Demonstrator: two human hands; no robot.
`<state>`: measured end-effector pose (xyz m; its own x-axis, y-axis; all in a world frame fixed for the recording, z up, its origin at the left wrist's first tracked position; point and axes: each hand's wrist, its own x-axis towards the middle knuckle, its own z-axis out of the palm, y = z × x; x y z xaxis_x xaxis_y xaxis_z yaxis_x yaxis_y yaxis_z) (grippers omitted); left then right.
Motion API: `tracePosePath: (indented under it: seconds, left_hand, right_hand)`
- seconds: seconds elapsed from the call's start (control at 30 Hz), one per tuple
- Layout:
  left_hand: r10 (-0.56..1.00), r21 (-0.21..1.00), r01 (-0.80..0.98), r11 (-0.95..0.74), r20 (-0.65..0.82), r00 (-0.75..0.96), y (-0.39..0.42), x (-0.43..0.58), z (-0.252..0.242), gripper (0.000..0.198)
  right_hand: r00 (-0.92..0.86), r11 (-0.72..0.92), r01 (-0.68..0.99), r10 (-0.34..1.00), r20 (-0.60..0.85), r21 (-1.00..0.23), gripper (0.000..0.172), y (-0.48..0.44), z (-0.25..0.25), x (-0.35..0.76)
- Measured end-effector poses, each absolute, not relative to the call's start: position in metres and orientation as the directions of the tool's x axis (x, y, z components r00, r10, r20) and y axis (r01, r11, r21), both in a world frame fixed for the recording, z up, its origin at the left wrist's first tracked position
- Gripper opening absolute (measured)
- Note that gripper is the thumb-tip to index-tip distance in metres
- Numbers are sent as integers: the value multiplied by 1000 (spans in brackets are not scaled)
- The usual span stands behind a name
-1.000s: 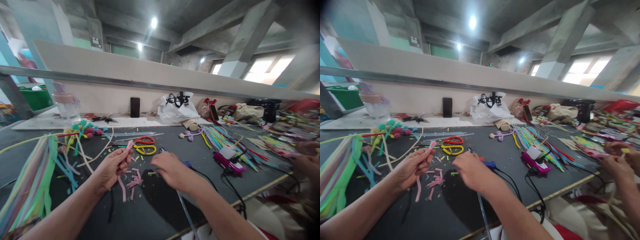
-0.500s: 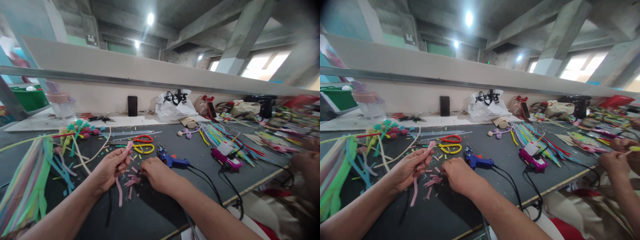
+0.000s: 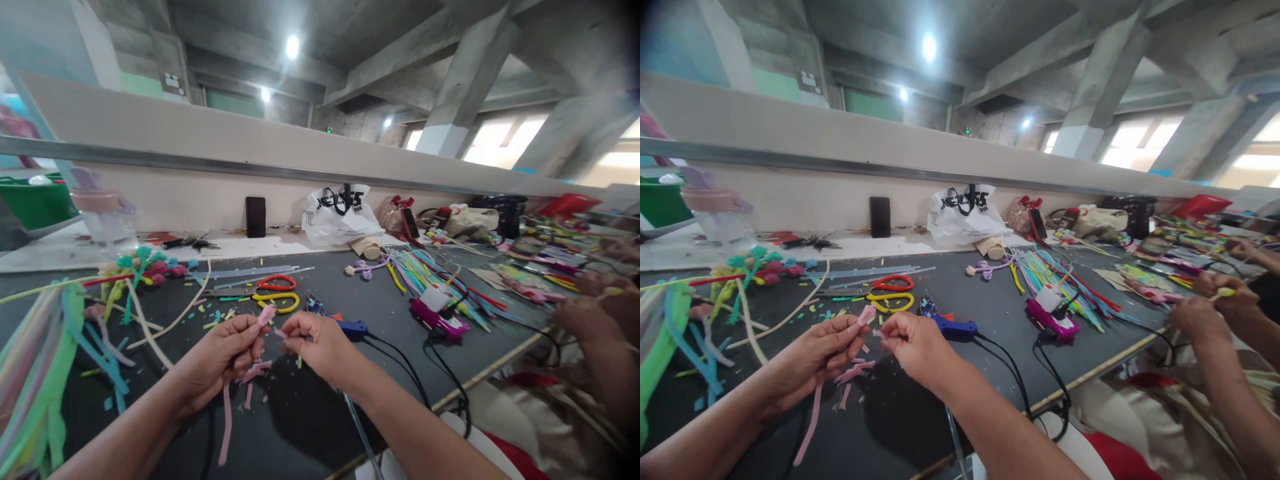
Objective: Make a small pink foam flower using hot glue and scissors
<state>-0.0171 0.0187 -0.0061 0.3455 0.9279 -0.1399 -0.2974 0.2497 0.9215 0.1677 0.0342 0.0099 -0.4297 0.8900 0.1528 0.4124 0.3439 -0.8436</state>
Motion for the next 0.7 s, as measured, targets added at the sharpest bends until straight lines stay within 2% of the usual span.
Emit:
tracePosePath:
  seconds: [0.1, 0.17, 0.33, 0.5, 0.6, 0.7]
  left_hand:
    - [917, 903, -332, 275, -142, 373, 18, -17, -7, 18]
    - [904, 897, -338, 286, -136, 404, 18, -17, -8, 18]
    - [846, 899, -269, 346, -175, 503, 17, -17, -9, 18]
    - [832, 895, -276, 350, -161, 531, 14, -15, -11, 19]
    - [848, 892, -295, 343, -159, 506, 17, -17, -12, 18]
    - [898, 892, -335, 302, -148, 413, 23, -22, -12, 17]
  right_hand:
    - [-416, 326, 482, 902, 115, -814, 3, 31, 4, 163]
    - [-421, 340, 506, 899, 118, -793, 5, 29, 1, 160]
    - [-447, 288, 432, 891, 75, -854, 8, 28, -1, 158]
    - [-462, 266, 376, 884, 69, -888, 10, 27, 1, 156]
    - [-442, 184, 315, 897, 28, -931, 7, 29, 0, 157]
    - [-394, 118, 322, 919, -20, -939, 5, 33, -2, 162]
